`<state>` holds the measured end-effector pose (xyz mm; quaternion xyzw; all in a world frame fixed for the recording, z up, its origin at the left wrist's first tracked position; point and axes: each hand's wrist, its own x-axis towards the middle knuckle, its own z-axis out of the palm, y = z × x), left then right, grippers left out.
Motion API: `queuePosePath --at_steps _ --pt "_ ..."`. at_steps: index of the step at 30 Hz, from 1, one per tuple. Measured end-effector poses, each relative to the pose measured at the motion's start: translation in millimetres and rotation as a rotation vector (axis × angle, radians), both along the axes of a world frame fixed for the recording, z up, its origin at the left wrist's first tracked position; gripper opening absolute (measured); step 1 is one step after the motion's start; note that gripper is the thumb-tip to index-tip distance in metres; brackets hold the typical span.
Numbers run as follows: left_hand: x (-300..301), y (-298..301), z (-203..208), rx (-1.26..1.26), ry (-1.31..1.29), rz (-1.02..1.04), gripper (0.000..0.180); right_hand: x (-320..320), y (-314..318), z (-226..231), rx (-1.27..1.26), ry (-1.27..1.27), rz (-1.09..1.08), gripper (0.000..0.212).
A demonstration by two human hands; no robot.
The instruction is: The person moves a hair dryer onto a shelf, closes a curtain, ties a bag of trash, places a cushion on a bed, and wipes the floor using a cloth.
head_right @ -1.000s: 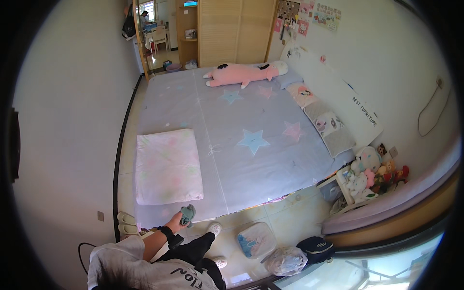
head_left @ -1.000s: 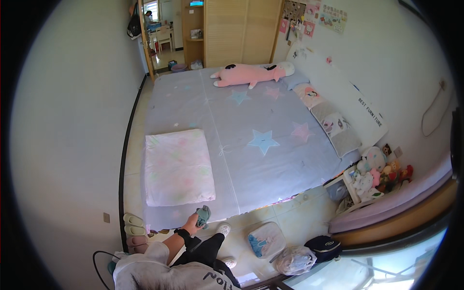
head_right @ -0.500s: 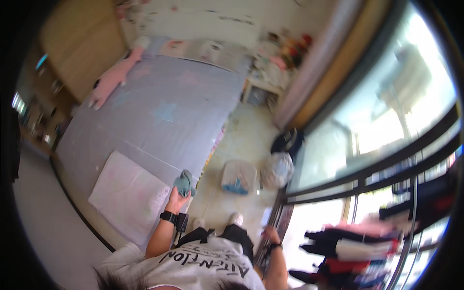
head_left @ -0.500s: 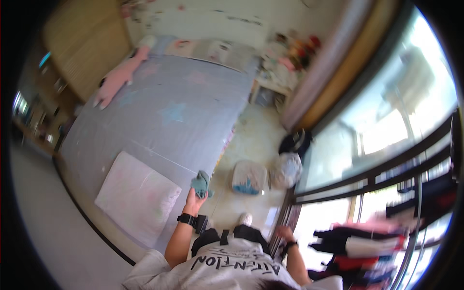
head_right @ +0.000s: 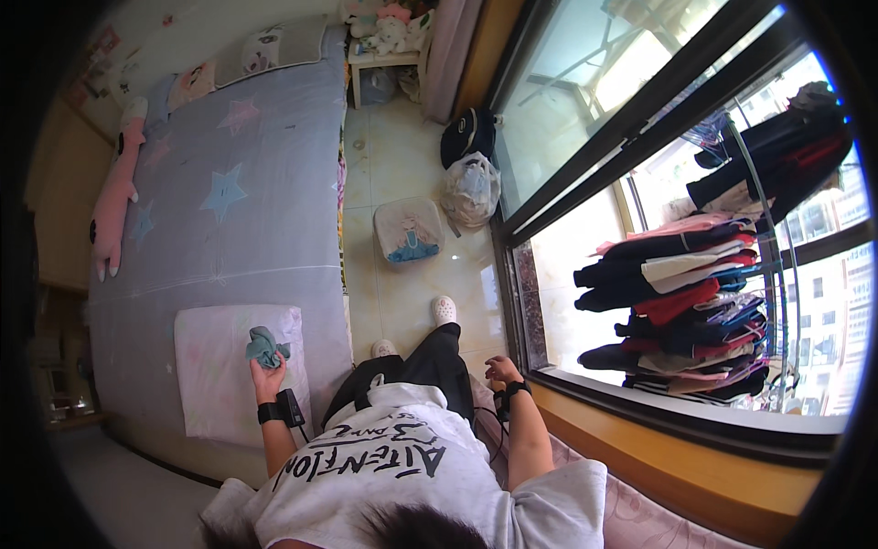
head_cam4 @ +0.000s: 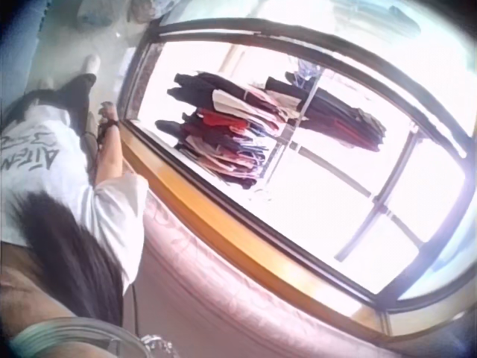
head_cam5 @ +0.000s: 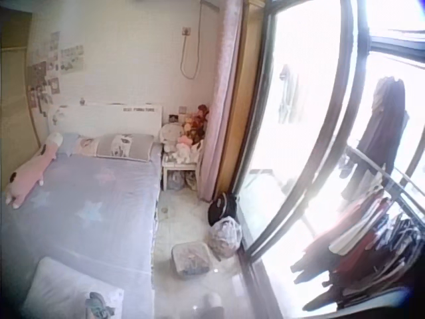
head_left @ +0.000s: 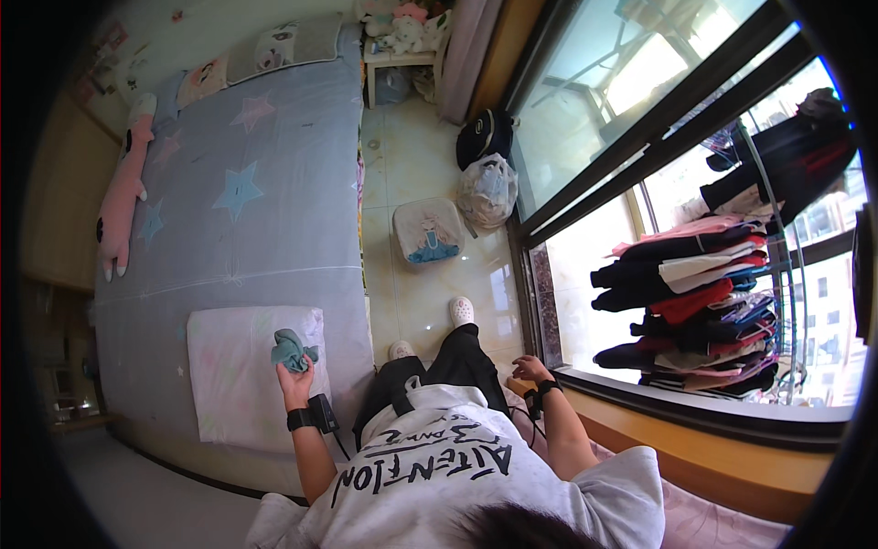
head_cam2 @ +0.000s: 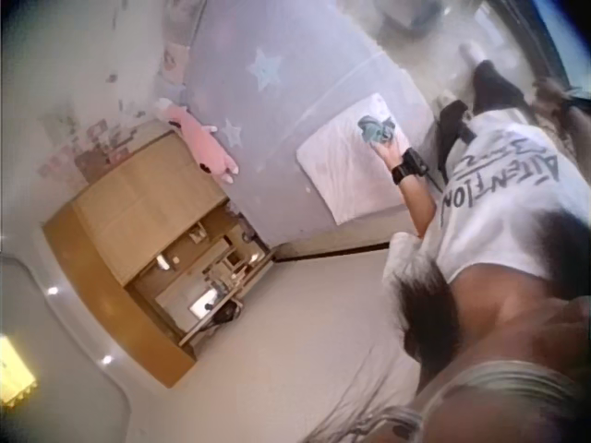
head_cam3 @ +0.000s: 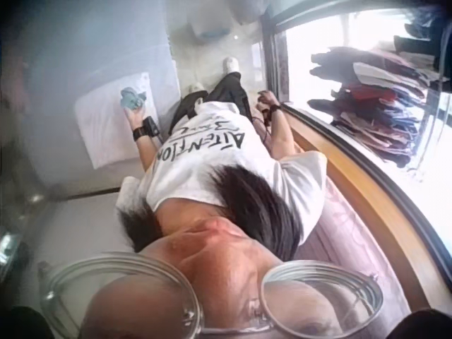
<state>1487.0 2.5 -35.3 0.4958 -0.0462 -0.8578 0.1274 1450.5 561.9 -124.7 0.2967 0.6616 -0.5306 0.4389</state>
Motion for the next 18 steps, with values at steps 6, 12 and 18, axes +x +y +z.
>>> queuePosePath --at_steps 6,12,18 --pt "-52 18 -5 0.027 0.056 -0.231 0.02 99 47 -67 0.304 0.878 0.774 0.02" --pt "-95 39 16 -0.033 0.133 -0.406 0.021 118 4 11 0.114 0.051 -0.338 0.022" --pt "-125 54 17 -0.091 0.188 -0.524 0.025 156 -9 20 0.171 -0.017 -0.397 0.018"
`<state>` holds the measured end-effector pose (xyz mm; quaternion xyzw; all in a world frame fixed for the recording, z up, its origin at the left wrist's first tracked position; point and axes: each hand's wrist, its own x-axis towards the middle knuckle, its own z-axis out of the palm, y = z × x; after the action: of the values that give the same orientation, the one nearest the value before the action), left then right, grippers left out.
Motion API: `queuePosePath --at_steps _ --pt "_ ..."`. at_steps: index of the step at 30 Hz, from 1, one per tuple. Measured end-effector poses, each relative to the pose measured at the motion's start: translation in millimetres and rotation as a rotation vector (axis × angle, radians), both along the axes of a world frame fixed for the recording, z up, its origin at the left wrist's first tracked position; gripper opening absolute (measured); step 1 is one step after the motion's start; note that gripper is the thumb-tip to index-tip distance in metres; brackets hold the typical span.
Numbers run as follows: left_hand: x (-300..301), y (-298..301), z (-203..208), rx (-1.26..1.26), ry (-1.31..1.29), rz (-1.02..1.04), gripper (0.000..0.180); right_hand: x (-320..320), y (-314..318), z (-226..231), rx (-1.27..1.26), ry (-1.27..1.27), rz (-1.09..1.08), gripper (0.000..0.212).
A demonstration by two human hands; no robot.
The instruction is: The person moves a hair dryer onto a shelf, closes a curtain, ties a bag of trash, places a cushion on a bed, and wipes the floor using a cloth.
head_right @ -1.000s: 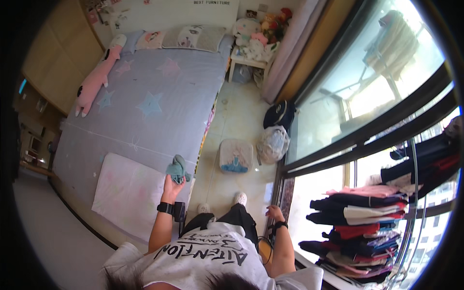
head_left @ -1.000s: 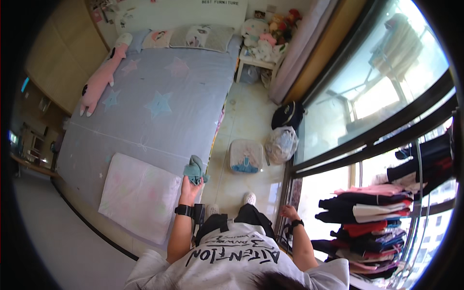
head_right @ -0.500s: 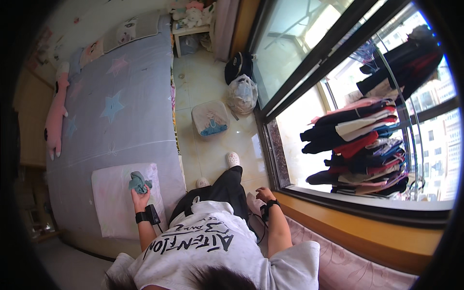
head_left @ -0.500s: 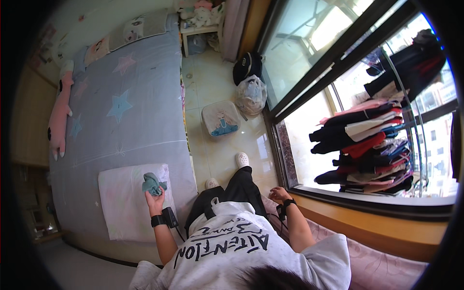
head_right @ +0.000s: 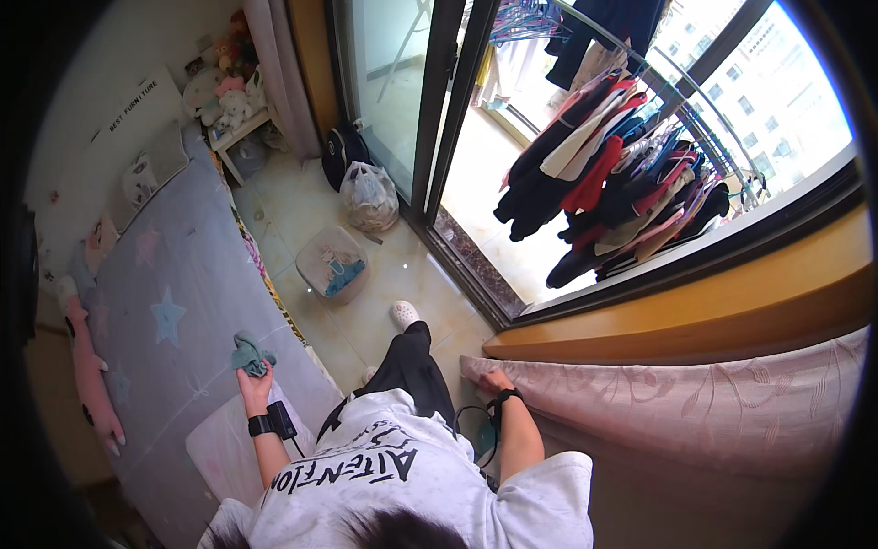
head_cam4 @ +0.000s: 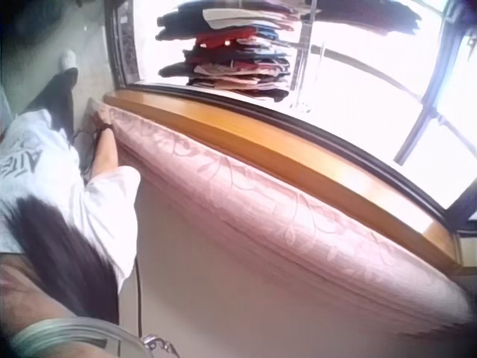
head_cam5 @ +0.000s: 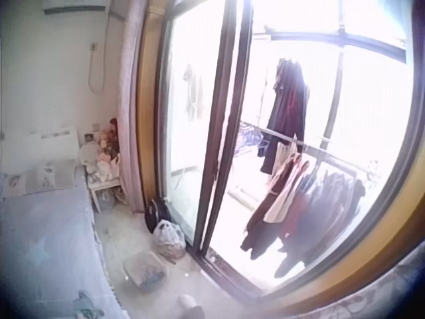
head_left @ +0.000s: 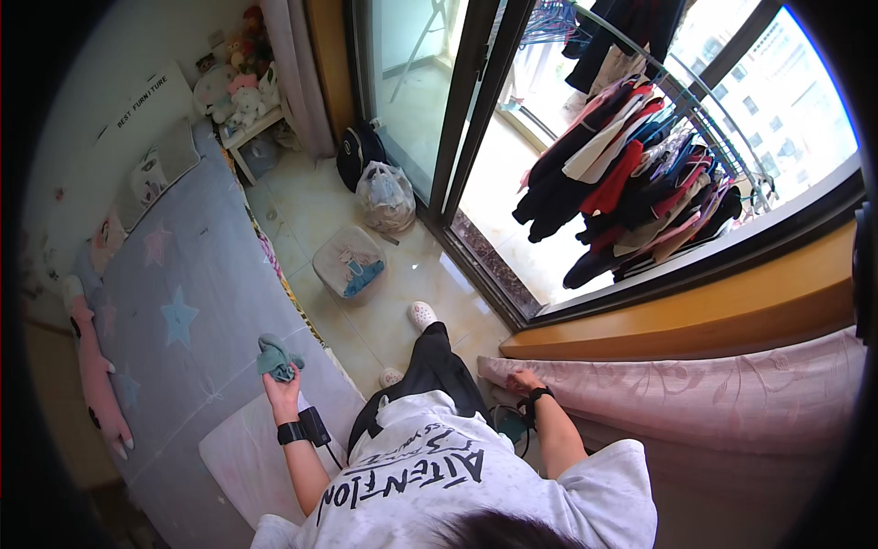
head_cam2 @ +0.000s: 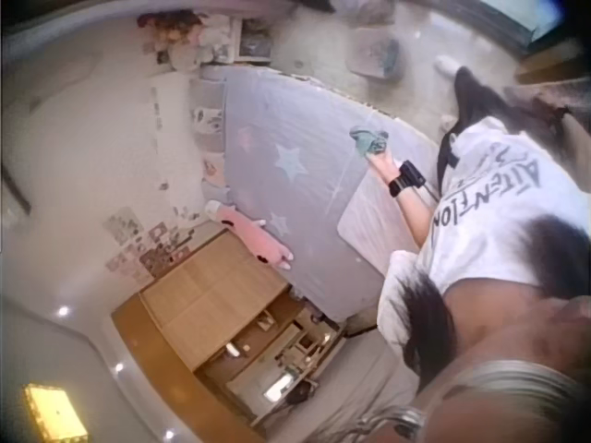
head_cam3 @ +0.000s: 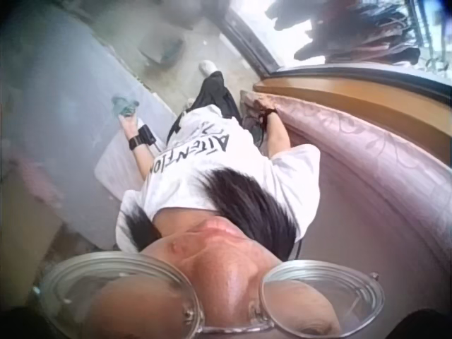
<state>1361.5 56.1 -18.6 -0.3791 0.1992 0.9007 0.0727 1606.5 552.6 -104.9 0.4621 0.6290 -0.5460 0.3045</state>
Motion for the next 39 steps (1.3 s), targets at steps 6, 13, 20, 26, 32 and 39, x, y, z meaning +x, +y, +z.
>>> queuePosePath --at_steps 6,13,20,26,32,39 --pt "-22 31 7 0.052 0.002 -0.099 0.025 48 -14 -26 -0.032 0.004 -0.308 0.033" --pt "-22 42 -4 0.039 -0.06 -0.138 0.024 48 -10 -42 0.317 0.175 -0.126 0.011" --pt "-21 37 -4 -0.097 0.023 -0.085 0.022 2 -1 -8 0.293 0.081 -0.081 0.026" --pt "-11 15 1 -0.073 -0.059 0.005 0.022 2 7 -40 0.694 0.189 0.017 0.023" --pt "13 -29 -27 -0.062 -0.055 0.098 0.025 -21 -8 -21 0.433 0.041 0.057 0.027" --pt "3 -17 -30 -0.045 -0.039 0.039 0.025 -32 -10 -21 0.575 0.09 0.227 0.024"
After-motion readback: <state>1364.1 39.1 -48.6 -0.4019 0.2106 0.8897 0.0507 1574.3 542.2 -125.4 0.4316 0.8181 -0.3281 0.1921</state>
